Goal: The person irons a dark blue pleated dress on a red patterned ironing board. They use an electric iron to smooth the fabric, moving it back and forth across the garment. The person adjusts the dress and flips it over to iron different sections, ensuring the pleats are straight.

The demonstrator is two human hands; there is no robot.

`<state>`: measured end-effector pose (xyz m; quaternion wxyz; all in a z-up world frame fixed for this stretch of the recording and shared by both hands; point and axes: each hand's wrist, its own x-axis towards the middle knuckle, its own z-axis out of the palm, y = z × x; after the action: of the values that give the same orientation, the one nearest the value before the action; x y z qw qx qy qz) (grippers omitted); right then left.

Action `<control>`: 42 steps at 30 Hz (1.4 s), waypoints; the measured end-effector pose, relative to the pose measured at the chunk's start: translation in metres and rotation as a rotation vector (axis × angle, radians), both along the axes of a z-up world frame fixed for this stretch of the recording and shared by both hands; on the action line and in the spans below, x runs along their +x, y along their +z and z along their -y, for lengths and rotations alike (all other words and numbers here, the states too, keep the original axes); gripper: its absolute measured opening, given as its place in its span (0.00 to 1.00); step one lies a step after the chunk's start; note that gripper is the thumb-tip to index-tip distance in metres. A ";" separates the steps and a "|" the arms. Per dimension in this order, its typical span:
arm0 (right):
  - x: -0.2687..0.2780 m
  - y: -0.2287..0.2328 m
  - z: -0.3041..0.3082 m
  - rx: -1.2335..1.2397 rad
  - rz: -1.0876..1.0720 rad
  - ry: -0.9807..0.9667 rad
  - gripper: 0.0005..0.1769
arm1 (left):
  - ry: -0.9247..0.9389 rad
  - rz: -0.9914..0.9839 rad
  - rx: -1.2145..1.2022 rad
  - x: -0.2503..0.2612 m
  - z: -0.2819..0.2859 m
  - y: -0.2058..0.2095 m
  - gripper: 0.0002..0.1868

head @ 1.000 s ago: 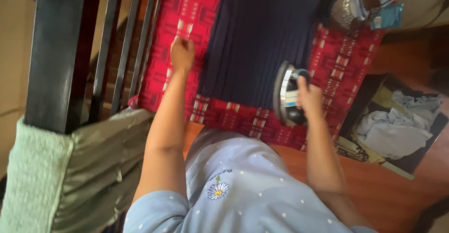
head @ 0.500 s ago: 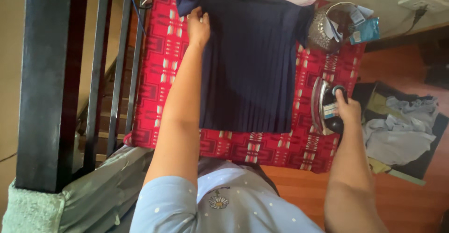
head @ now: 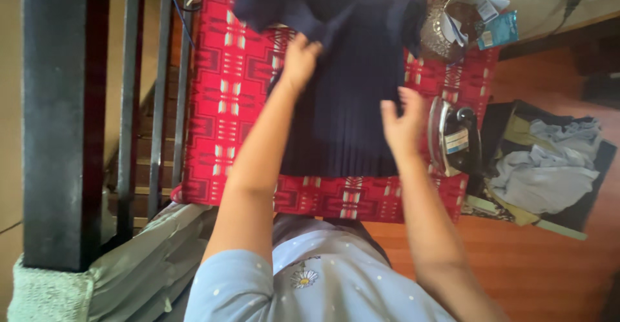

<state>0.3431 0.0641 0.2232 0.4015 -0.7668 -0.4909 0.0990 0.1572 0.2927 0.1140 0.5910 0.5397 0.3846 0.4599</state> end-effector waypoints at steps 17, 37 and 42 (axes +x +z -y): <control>-0.126 0.055 0.029 0.085 -0.171 0.024 0.08 | -0.132 0.349 -0.387 -0.019 0.186 0.004 0.12; -0.155 0.245 0.281 0.304 -0.074 0.472 0.08 | -0.125 0.089 -0.228 -0.023 0.196 0.037 0.14; -0.153 0.282 0.345 0.449 -0.003 0.498 0.09 | -0.034 0.022 -0.144 -0.037 0.235 0.050 0.15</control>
<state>0.1906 -0.2811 0.5052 0.5247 -0.5153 -0.6724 0.0845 0.1205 0.0580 0.1644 0.6404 0.4970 0.4009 0.4269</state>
